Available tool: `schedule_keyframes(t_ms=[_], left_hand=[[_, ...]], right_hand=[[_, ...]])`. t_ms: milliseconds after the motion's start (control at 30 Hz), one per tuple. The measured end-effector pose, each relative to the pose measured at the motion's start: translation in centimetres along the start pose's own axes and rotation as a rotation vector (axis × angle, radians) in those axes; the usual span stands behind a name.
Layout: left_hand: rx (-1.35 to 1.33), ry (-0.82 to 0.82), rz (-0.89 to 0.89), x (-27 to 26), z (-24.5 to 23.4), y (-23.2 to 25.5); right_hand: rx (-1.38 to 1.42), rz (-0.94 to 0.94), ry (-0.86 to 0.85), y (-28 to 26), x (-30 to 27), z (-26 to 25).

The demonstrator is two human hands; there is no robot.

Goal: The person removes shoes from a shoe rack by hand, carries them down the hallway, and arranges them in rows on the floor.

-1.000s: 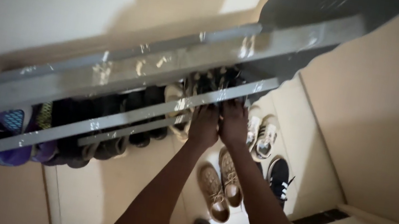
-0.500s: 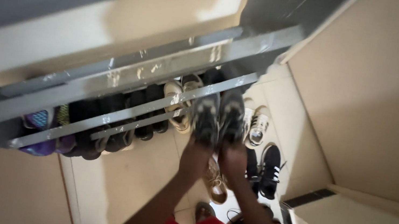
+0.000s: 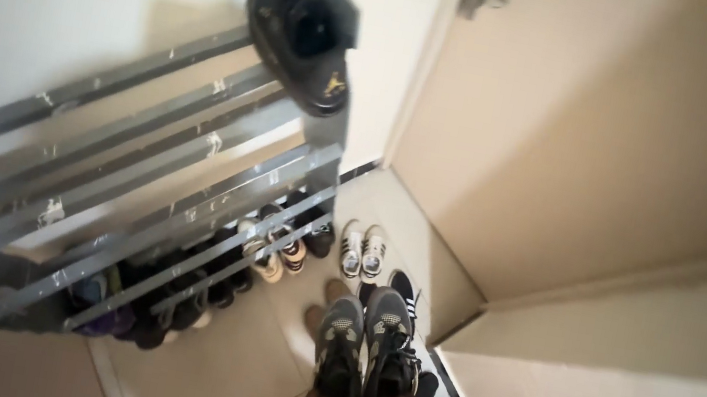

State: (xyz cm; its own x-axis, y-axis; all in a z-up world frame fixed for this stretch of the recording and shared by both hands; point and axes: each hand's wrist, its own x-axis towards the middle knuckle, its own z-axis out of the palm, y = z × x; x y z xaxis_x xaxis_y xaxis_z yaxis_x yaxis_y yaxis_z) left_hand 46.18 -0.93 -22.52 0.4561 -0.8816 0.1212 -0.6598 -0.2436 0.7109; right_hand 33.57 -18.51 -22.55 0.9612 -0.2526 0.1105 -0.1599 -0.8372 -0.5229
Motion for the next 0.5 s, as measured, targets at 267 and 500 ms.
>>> schedule_keyframes(t_ms=[267, 500], left_hand=[[-0.011, -0.068, 0.238, -3.4, -6.9, 5.0], [-0.02, -0.149, 0.384, -5.0, -10.0, 8.4]], right_hand=[[-0.085, 0.145, 0.27, -11.1, -4.1, -4.4], [-0.112, 0.241, 0.464, -18.7, -7.0, -6.7]])
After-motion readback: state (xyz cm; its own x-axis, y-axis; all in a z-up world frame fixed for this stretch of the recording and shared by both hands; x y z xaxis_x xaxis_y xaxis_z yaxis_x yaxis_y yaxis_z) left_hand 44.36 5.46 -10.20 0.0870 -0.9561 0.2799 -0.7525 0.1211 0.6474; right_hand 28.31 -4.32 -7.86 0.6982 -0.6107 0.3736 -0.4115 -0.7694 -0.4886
